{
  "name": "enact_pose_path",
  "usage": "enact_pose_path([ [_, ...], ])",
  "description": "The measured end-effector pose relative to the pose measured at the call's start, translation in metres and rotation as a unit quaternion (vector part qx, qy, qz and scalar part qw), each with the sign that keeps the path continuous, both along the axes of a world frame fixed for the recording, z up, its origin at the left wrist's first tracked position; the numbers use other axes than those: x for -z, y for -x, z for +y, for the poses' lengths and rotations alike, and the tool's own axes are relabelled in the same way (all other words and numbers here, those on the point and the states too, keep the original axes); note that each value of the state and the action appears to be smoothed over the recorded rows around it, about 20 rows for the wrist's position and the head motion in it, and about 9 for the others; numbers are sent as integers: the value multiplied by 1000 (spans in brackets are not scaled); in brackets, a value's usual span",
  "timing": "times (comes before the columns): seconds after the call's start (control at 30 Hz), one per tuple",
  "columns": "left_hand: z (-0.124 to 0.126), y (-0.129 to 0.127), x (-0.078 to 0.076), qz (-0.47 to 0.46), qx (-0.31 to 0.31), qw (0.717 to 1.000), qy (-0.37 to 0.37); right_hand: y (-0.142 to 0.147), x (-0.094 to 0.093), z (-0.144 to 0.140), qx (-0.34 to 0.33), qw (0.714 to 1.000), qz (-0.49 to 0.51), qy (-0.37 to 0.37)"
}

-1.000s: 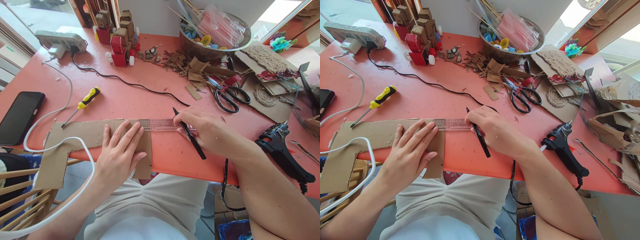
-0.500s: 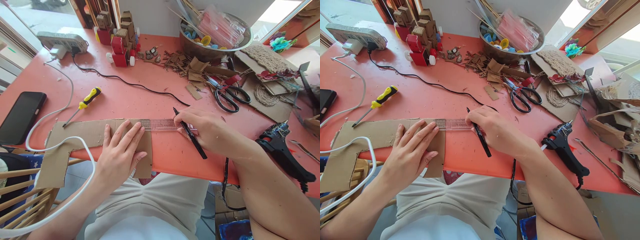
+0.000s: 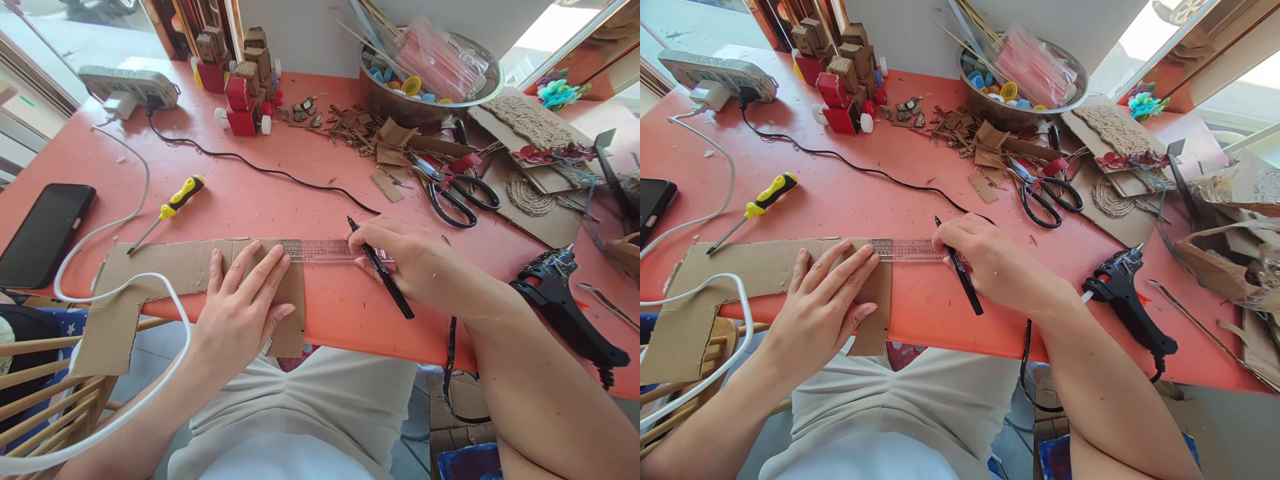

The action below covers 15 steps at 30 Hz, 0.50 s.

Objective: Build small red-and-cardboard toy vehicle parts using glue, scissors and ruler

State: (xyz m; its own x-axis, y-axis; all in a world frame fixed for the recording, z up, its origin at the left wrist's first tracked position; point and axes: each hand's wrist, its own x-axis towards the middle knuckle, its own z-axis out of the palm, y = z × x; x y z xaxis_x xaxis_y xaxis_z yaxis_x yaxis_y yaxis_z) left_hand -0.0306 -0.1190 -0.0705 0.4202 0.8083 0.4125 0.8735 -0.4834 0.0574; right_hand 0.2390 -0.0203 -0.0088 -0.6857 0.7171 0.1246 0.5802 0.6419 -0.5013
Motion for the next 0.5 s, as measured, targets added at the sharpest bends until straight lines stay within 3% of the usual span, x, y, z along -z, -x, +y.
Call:
enact_pose_path([
  [0.27,0,-3,0,-12,-8,1000,8,-4,19,3,-13,998,36,-44],
  [0.5,1,-3,1,-13,-8,1000,8,0,5,2,13,1000,-4,15],
])
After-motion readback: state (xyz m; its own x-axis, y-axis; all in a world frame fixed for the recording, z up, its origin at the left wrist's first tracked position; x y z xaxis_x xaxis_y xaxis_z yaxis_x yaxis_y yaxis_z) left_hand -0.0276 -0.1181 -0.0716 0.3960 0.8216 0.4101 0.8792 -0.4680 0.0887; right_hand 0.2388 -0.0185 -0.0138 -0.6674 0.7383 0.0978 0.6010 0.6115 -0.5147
